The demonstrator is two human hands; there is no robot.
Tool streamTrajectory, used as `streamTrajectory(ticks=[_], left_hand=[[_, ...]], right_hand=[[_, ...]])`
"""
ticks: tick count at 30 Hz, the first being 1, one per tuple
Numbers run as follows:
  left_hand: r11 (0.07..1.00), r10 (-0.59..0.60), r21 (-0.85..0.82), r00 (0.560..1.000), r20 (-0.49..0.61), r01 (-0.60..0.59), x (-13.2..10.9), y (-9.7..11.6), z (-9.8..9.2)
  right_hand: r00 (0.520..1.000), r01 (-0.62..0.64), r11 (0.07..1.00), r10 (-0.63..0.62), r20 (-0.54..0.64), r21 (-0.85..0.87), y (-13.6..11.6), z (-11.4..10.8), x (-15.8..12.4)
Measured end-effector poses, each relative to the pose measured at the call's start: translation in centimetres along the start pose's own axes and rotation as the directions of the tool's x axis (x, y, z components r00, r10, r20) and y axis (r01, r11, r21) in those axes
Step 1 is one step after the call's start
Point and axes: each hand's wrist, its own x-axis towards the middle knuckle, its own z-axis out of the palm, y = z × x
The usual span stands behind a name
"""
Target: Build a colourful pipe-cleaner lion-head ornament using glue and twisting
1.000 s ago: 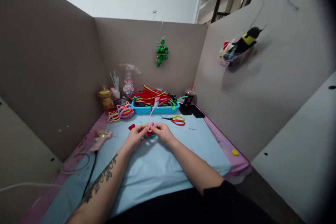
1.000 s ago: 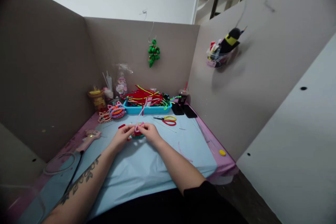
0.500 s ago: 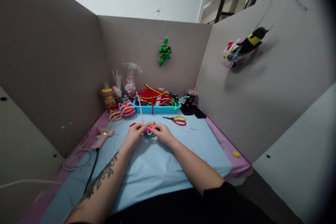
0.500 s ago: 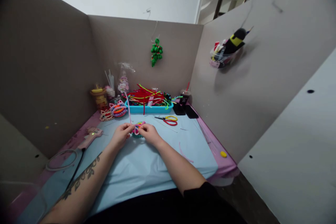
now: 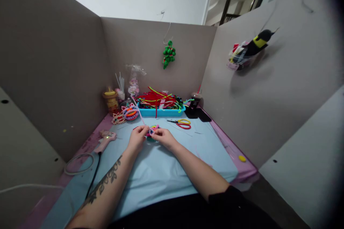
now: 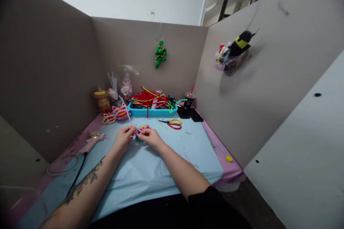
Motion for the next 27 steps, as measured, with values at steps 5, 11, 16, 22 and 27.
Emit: streamTrajectory(ticks=[5, 11, 16, 22, 27], left_hand=[[0.996, -0.037, -0.085, 0.999, 0.013, 0.038, -0.08, -0.22, 0.34], [0.995, -0.072, -0.064, 0.997, -0.004, 0.071, -0.38, 0.10, 0.62], [0.997, -0.068, -0.035, 0.998, -0.011, 0.067, -0.55, 0.28, 0.70], [0.998, -0.058, -0.005, 0.998, -0.012, 0.058, -0.54, 0.27, 0.58], [0.998, -0.054, -0.028, 0.998, -0.017, 0.053, -0.59, 0.40, 0.71]], right_hand=[[0.999, -0.037, 0.998, 0.037, -0.003, 0.057, -0.26, 0.44, -0.21], [0.997, -0.047, 0.994, 0.053, -0.060, 0.096, -0.56, 0.56, -0.26], [0.991, -0.041, 0.987, 0.059, -0.118, 0.155, -0.55, 0.52, -0.14], [0.984, -0.060, 0.983, 0.088, -0.157, 0.176, -0.60, 0.38, 0.02], [0.993, -0.033, 0.989, 0.048, -0.104, 0.147, -0.85, 0.48, -0.39]])
